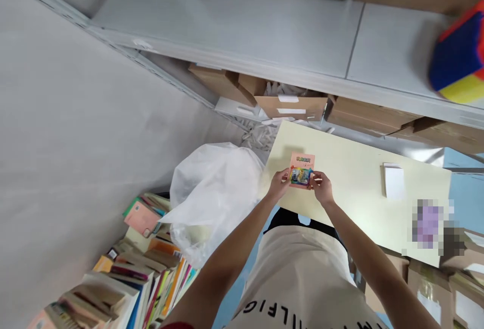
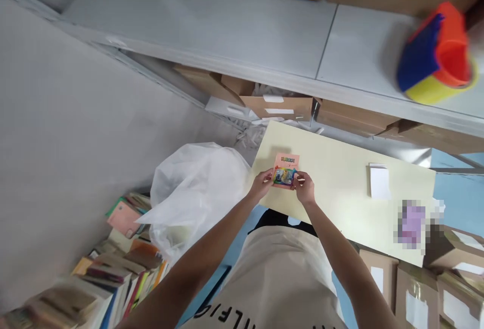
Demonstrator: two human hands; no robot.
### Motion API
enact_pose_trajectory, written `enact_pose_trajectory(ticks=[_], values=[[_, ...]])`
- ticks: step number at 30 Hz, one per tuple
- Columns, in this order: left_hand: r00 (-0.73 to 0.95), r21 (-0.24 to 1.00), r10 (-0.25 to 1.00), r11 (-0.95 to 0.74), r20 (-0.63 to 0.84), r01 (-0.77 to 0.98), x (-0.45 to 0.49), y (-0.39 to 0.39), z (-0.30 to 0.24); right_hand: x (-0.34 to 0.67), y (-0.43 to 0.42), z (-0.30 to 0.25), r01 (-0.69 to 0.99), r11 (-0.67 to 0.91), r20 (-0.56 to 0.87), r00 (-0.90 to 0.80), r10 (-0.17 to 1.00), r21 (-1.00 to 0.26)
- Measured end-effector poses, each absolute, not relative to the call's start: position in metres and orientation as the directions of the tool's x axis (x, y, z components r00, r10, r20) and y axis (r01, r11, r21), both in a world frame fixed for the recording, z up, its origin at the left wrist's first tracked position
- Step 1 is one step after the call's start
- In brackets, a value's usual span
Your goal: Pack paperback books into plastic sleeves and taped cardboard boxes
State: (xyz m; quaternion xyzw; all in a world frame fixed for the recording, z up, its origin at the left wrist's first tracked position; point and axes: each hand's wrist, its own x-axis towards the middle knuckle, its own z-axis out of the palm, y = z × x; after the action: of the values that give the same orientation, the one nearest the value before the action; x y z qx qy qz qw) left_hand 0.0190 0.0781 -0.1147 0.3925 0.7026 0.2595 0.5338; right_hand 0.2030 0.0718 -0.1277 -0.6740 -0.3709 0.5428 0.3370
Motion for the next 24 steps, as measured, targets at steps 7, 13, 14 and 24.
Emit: enact_pose_trajectory(ticks=[7, 13, 14, 24], values=[[-0.064, 0.737, 0.853, 0.482, -0.518, 0.474, -0.021, 0.115, -0.161, 0.150, 0.095, -0.174, 0.363, -0.522, -0.473, 0.221, 0.853, -0.772], [-0.076, 0.758, 0.861, 0.482, -0.503, 0.440, -0.033, 0.112, -0.183, 0.139, 0.077, -0.182, 0.457, -0.487, -0.413, 0.259, 0.873, -0.744], [-0.064, 0.768, 0.858, 0.487, -0.510, 0.416, -0.034, 0.112, -0.185, 0.136, 0.076, -0.182, 0.450, -0.490, -0.420, 0.254, 0.871, -0.746], [-0.019, 0.856, 0.897, 0.427, -0.441, 0.292, -0.044, 0.156, -0.200, 0.115, 0.131, -0.181, 0.466, -0.474, -0.398, 0.257, 0.881, -0.747]])
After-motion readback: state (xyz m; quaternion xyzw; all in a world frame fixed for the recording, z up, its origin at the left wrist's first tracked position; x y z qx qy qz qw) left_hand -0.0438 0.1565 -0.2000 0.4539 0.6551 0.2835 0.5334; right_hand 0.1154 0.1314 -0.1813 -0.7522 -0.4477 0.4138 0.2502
